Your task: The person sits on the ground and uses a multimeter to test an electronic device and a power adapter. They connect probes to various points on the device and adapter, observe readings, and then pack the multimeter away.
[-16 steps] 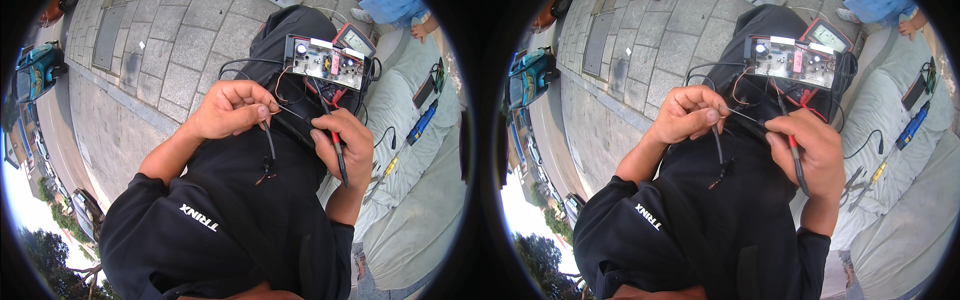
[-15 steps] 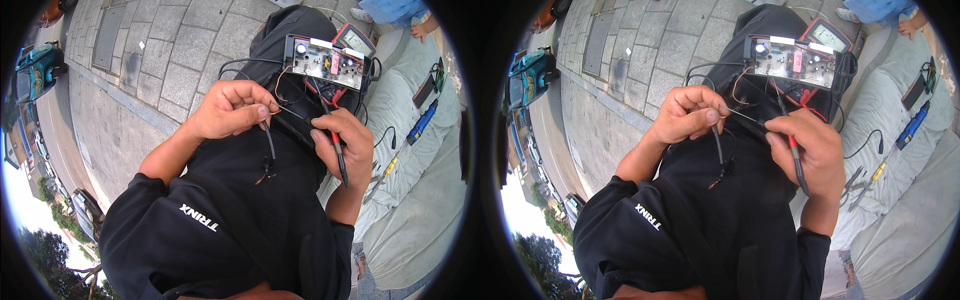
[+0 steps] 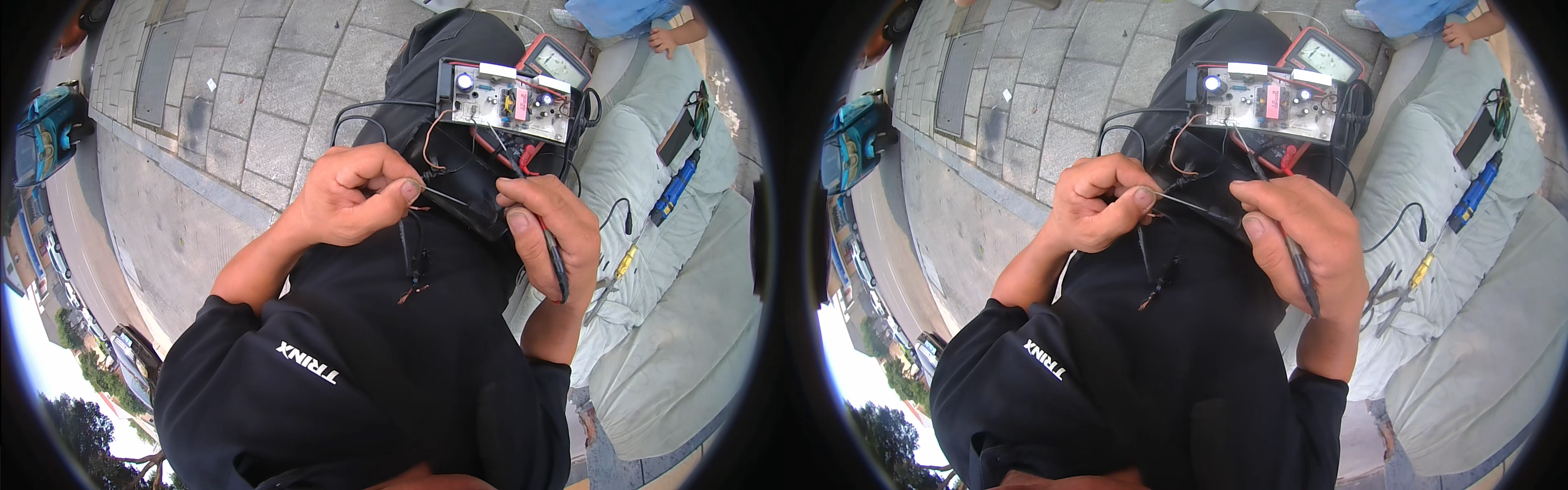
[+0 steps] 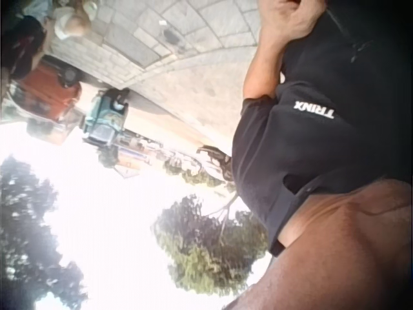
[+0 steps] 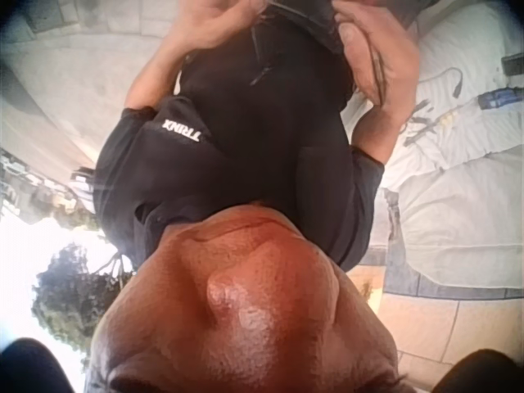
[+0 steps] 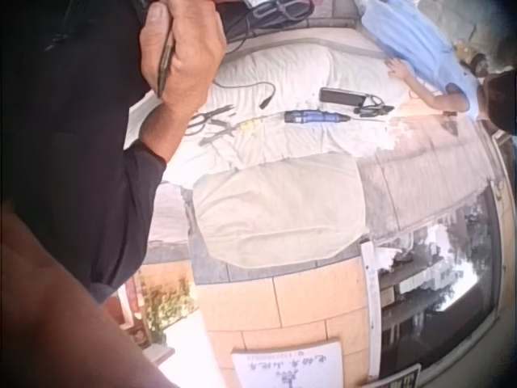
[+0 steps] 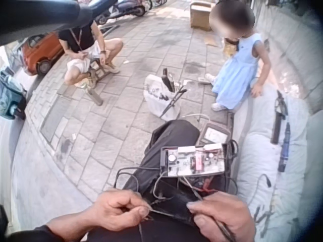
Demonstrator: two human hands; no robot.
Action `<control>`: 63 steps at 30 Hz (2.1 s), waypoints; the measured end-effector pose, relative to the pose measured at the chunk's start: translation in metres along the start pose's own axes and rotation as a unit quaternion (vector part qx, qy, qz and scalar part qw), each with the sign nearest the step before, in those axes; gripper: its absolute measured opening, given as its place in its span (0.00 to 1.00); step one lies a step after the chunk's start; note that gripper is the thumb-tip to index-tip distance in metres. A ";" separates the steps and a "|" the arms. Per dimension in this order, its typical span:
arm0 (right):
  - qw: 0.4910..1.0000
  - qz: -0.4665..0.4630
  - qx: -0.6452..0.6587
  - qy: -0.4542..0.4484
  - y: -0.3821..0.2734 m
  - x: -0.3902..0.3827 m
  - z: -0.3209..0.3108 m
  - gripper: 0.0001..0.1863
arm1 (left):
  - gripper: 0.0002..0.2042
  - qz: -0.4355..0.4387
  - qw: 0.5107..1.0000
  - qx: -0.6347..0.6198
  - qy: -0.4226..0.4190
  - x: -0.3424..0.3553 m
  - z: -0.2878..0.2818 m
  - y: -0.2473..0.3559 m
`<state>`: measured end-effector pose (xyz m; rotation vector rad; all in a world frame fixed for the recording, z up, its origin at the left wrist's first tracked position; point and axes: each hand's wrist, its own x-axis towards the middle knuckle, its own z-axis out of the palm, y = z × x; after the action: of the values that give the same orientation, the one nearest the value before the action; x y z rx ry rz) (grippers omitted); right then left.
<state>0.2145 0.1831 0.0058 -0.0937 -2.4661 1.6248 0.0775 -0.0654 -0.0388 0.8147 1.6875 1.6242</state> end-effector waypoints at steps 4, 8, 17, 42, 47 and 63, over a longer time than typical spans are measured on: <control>0.998 0.049 -0.033 0.037 -0.010 0.010 -0.006 0.15 | 0.03 -0.003 1.000 0.010 -0.010 0.000 0.000 -0.004; 0.991 0.104 -0.030 0.081 -0.002 0.013 0.008 0.14 | 0.03 0.014 1.000 0.012 -0.015 0.002 0.002 -0.006; 0.995 0.063 -0.070 0.032 0.006 0.027 0.011 0.13 | 0.03 -0.004 0.999 0.009 -0.043 0.002 -0.005 -0.004; 0.994 0.066 -0.081 0.018 0.000 0.029 0.007 0.09 | 0.02 0.020 1.000 -0.010 -0.022 0.003 -0.009 -0.006; 1.000 -0.013 -0.010 -0.023 -0.016 0.002 -0.003 0.15 | 0.01 0.064 0.998 -0.011 -0.004 -0.001 -0.013 0.016; 0.842 0.246 -0.323 0.356 0.001 -0.116 -0.063 0.15 | 0.13 0.149 0.906 -0.391 -0.055 0.005 -0.078 0.028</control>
<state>0.3402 0.2224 0.0154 -1.2551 -2.2988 0.5614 0.0122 -0.1067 -0.0094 0.7344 0.7132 2.1776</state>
